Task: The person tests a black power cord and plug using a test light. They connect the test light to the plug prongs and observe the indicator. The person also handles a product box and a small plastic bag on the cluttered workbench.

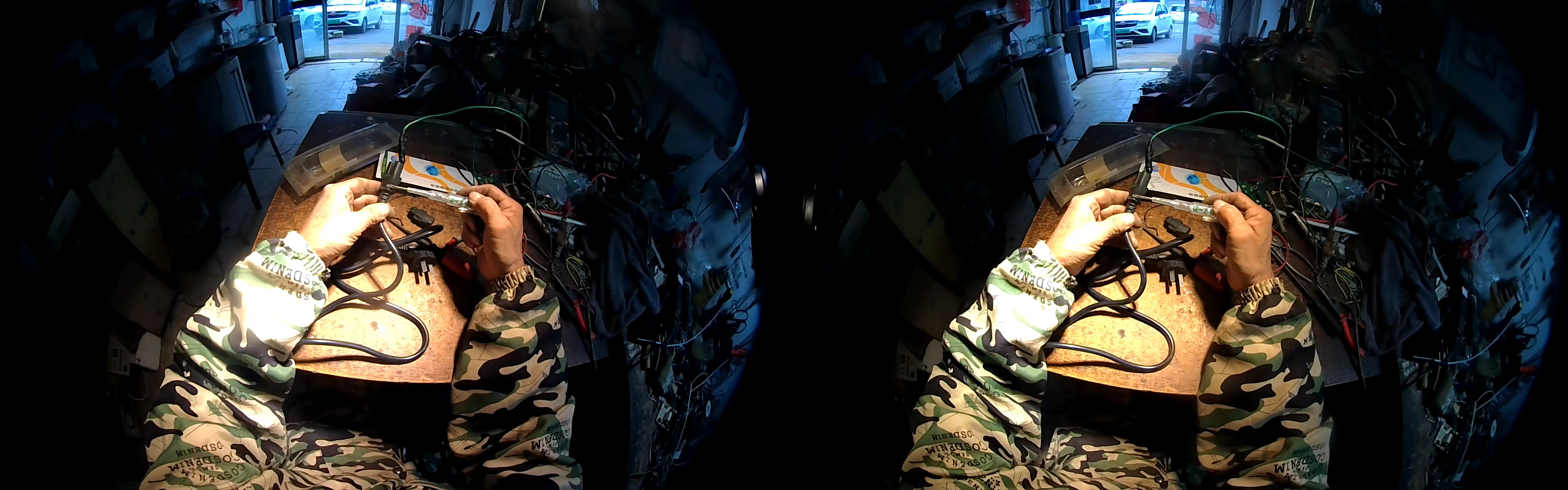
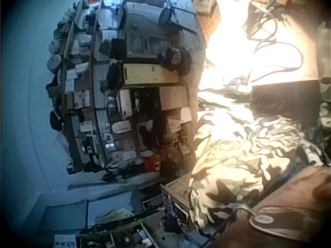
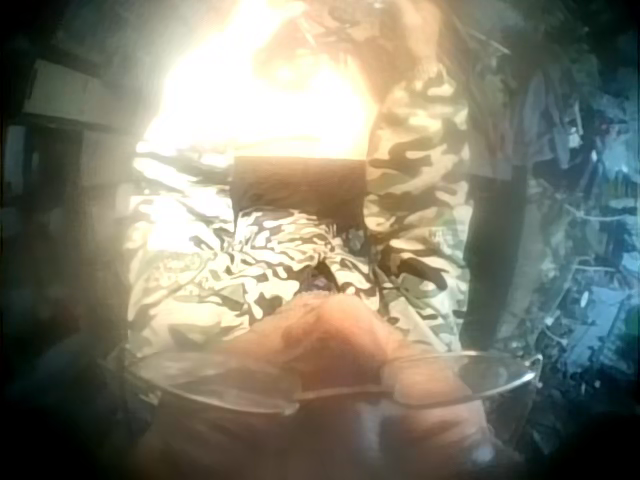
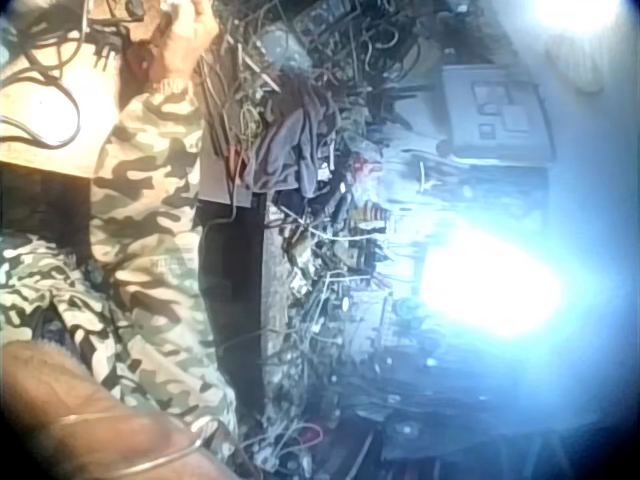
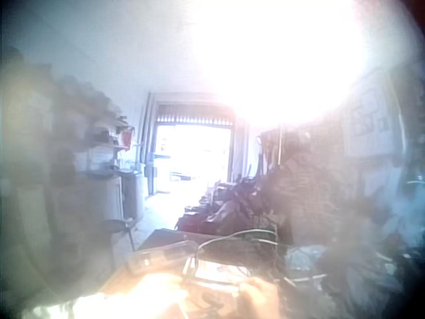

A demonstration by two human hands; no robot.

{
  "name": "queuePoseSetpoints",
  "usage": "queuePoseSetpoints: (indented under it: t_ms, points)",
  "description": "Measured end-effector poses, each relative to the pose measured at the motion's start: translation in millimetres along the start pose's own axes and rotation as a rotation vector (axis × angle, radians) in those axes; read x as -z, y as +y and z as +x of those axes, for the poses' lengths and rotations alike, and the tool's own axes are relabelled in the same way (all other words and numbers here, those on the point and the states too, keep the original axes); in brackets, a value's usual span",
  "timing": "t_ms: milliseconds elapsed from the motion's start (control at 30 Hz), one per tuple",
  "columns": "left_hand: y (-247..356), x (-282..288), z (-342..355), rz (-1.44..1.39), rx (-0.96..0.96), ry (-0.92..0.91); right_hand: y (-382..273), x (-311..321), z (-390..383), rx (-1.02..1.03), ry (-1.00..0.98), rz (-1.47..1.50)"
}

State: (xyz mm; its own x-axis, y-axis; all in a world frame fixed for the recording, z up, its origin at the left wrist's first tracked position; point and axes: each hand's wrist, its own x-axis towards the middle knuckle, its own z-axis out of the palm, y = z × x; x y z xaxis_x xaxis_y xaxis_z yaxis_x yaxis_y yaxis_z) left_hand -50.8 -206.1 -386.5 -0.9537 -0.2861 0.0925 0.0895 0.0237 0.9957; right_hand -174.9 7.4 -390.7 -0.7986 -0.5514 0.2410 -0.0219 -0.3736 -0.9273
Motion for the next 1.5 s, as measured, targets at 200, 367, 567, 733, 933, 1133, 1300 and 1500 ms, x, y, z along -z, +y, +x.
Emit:
queuePoseSetpoints:
  t_ms: [200, 367, 567, 733, 933, 1133, 1300, 1500]
  points:
    - [0.2, -0.9, 0.2, -0.025, -0.002, 0.007, -0.6, -3.3, -0.5, 0.010, 0.023, 0.021]
    - [-0.1, -1.9, 1.1, 0.024, -0.028, 0.050, -2.2, -4.4, -1.5, 0.003, 0.029, 0.017]
    - [-1.5, 0.2, 4.8, 0.048, -0.052, 0.061, -1.1, -4.5, -1.6, -0.006, -0.023, 0.002]
    - [-1.6, 1.3, 3.3, 0.096, -0.044, 0.053, -1.2, -7.0, -1.7, -0.050, -0.040, -0.020]
    - [6.5, -0.9, -3.0, -0.156, 0.009, -0.041, -2.1, -3.8, -2.7, -0.048, -0.053, -0.001]
    - [3.9, 3.5, 0.5, -0.200, 0.048, 0.011, -1.6, -4.8, -3.1, -0.058, -0.122, -0.032]
    - [5.0, 2.0, 0.3, -0.075, 0.016, 0.024, -2.1, -8.1, -5.0, -0.098, -0.189, -0.078]
    - [-0.5, 5.8, 4.0, 0.119, -0.071, 0.146, -5.0, -11.1, -7.3, -0.103, -0.195, -0.103]
